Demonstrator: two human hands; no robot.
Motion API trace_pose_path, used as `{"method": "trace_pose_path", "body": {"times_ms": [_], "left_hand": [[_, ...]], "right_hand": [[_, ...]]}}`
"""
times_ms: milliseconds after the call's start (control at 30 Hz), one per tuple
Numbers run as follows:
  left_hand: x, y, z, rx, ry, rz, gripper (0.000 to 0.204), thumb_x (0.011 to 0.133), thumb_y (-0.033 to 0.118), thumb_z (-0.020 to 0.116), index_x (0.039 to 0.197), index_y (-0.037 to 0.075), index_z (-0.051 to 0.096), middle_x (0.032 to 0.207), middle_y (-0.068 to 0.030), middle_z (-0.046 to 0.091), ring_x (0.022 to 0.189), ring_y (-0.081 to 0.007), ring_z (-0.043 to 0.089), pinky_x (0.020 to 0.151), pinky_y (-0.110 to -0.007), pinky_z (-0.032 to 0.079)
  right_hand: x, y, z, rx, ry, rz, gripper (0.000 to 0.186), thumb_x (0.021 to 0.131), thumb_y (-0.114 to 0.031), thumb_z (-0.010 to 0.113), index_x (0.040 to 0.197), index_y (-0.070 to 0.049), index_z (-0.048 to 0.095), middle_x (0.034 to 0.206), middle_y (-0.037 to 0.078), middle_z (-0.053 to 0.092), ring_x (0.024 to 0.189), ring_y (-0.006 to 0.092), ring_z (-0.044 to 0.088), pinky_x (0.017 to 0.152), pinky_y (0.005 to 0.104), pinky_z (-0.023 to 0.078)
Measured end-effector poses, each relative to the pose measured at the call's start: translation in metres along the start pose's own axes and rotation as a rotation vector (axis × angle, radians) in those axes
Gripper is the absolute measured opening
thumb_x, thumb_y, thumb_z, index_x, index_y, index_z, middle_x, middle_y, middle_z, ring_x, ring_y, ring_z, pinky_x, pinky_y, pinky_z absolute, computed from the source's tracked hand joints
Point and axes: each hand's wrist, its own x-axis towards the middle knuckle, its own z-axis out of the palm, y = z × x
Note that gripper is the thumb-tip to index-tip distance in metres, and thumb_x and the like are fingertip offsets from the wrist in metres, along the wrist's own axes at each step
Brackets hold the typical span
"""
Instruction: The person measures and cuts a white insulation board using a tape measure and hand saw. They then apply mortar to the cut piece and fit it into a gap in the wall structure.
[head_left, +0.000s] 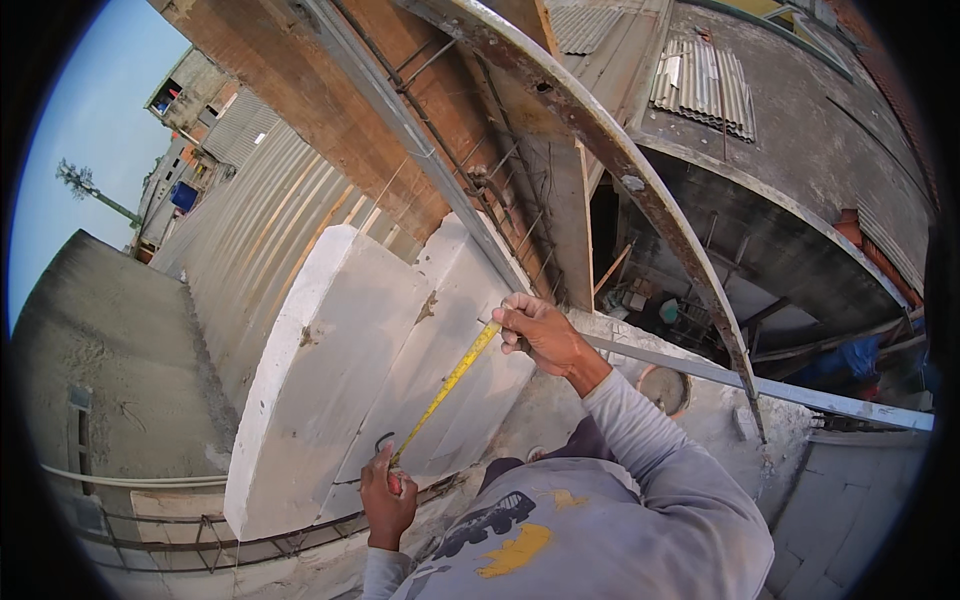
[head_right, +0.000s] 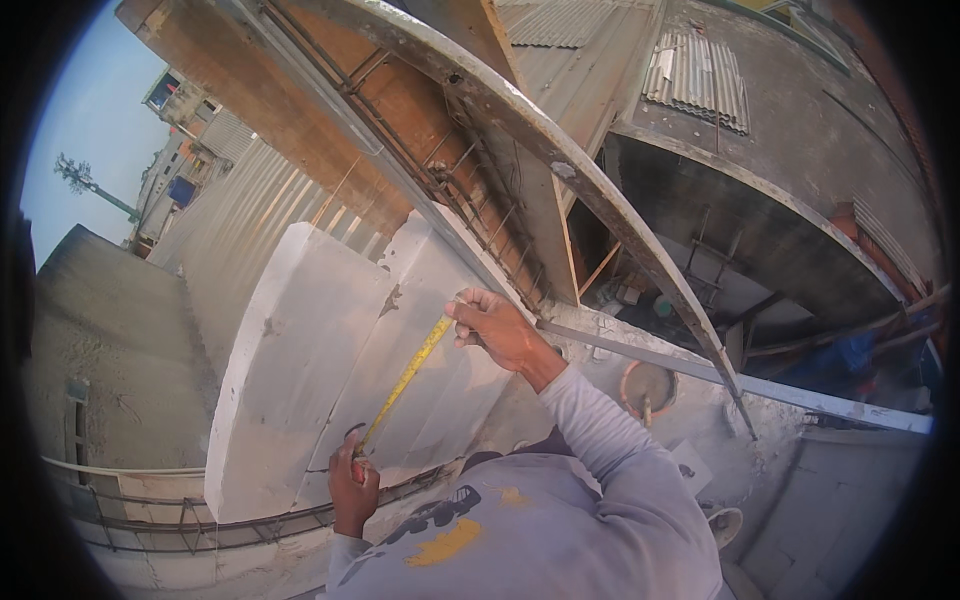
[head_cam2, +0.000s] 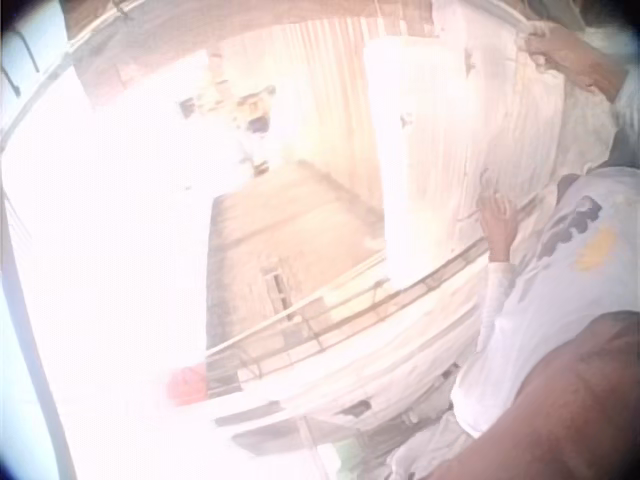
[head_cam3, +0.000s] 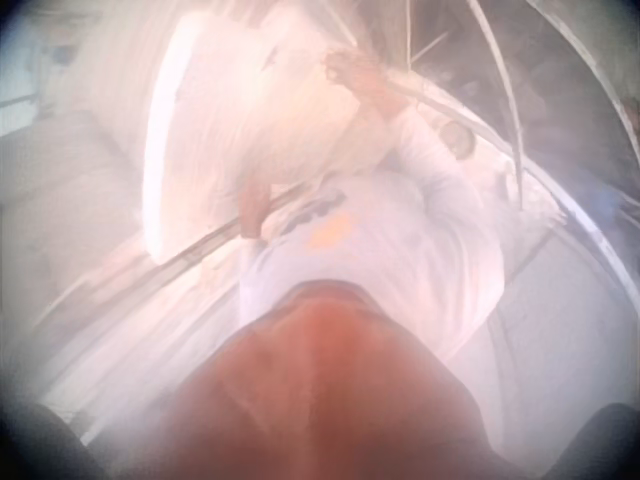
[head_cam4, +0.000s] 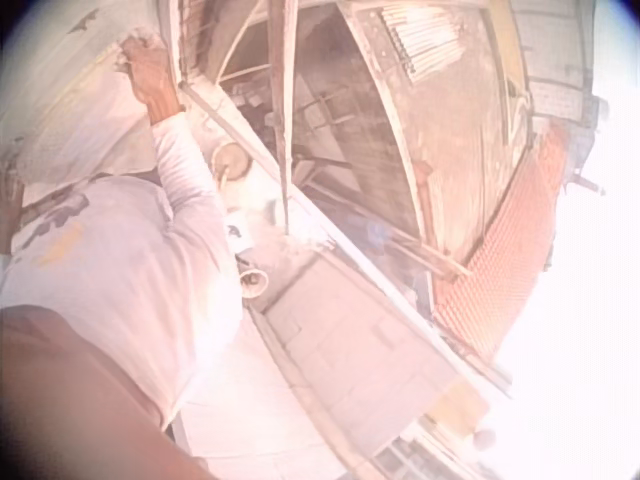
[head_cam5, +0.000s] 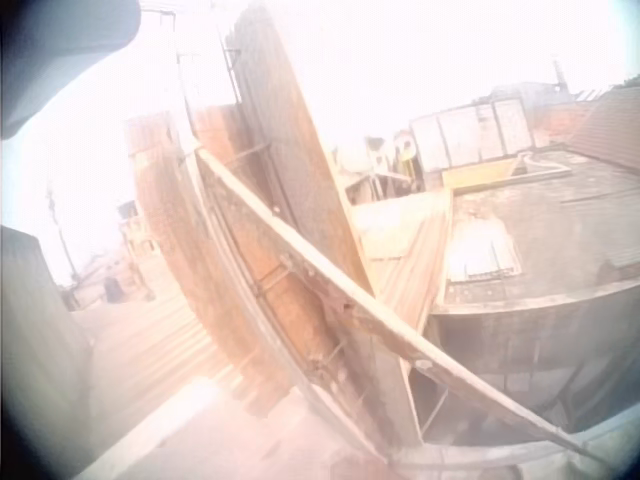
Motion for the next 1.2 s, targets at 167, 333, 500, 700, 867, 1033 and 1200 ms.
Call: {"method": "trace_pose_path", "body": {"times_ms": [167,333,500,700,867,1033,1200], "left_hand": [[-0.019,0.017,-0.017,0.139,0.232,-0.327,0.026,0.093,0.008,0.067,0.117,0.001,0.071,0.109,-0.0187,0.069,0.097,-0.0348,0.063,0.084,-0.043,0.051],[-0.009,0.028,-0.011,0.276,0.407,-0.459,0.020,0.102,0.015,0.064,0.107,-0.001,0.074,0.102,-0.0159,0.068,0.090,-0.0309,0.062,0.076,-0.041,0.049],[0.025,0.039,0.019,0.289,0.482,-0.463,0.022,0.101,0.020,0.066,0.108,0.001,0.076,0.097,-0.0124,0.062,0.084,-0.0258,0.057,0.074,-0.039,0.048],[0.064,0.054,0.039,0.257,0.578,-0.512,0.022,0.100,0.020,0.067,0.107,0.001,0.076,0.091,-0.0098,0.057,0.078,-0.0261,0.055,0.072,-0.041,0.048],[0.078,0.055,0.052,0.295,0.658,-0.500,0.017,0.098,0.018,0.070,0.107,0.004,0.074,0.098,-0.0128,0.063,0.086,-0.0294,0.062,0.075,-0.043,0.050],[0.098,0.065,0.058,0.277,0.658,-0.542,0.012,0.098,0.016,0.069,0.106,0.008,0.073,0.096,-0.0093,0.062,0.088,-0.0259,0.060,0.076,-0.039,0.049],[0.098,0.063,0.057,0.268,0.653,-0.502,0.012,0.099,0.014,0.067,0.107,0.006,0.072,0.106,-0.0100,0.067,0.096,-0.0264,0.063,0.083,-0.038,0.051]], "right_hand": [[0.073,-0.034,0.016,0.106,-0.036,-0.018,0.015,0.103,-0.022,0.072,0.104,-0.009,0.064,0.087,-0.003,0.060,0.075,0.0078,0.059,0.074,0.0284,0.059],[0.107,0.002,0.038,0.167,-0.015,0.094,0.024,0.108,-0.027,0.063,0.113,-0.003,0.067,0.093,0.000,0.063,0.077,0.0108,0.060,0.083,0.0312,0.062],[0.116,0.024,0.047,0.132,0.028,0.048,0.030,0.110,-0.027,0.059,0.115,0.002,0.068,0.094,0.002,0.065,0.079,0.0110,0.061,0.082,0.0327,0.062],[0.124,0.016,0.045,0.000,0.041,0.044,0.027,0.108,-0.024,0.063,0.112,0.002,0.068,0.087,0.005,0.066,0.069,0.0116,0.063,0.070,0.0292,0.058],[0.131,0.006,0.037,-0.194,0.141,-0.054,0.027,0.105,-0.026,0.067,0.106,0.001,0.068,0.086,0.005,0.066,0.063,0.0115,0.063,0.063,0.0275,0.051],[0.140,-0.003,0.034,-0.117,0.204,-0.096,0.028,0.105,-0.027,0.067,0.105,0.000,0.068,0.087,0.005,0.067,0.063,0.0110,0.064,0.062,0.0282,0.051],[0.138,-0.002,0.033,-0.136,0.157,-0.067,0.027,0.107,-0.029,0.064,0.103,-0.002,0.067,0.087,0.003,0.065,0.065,0.0103,0.063,0.063,0.0279,0.052]]}}
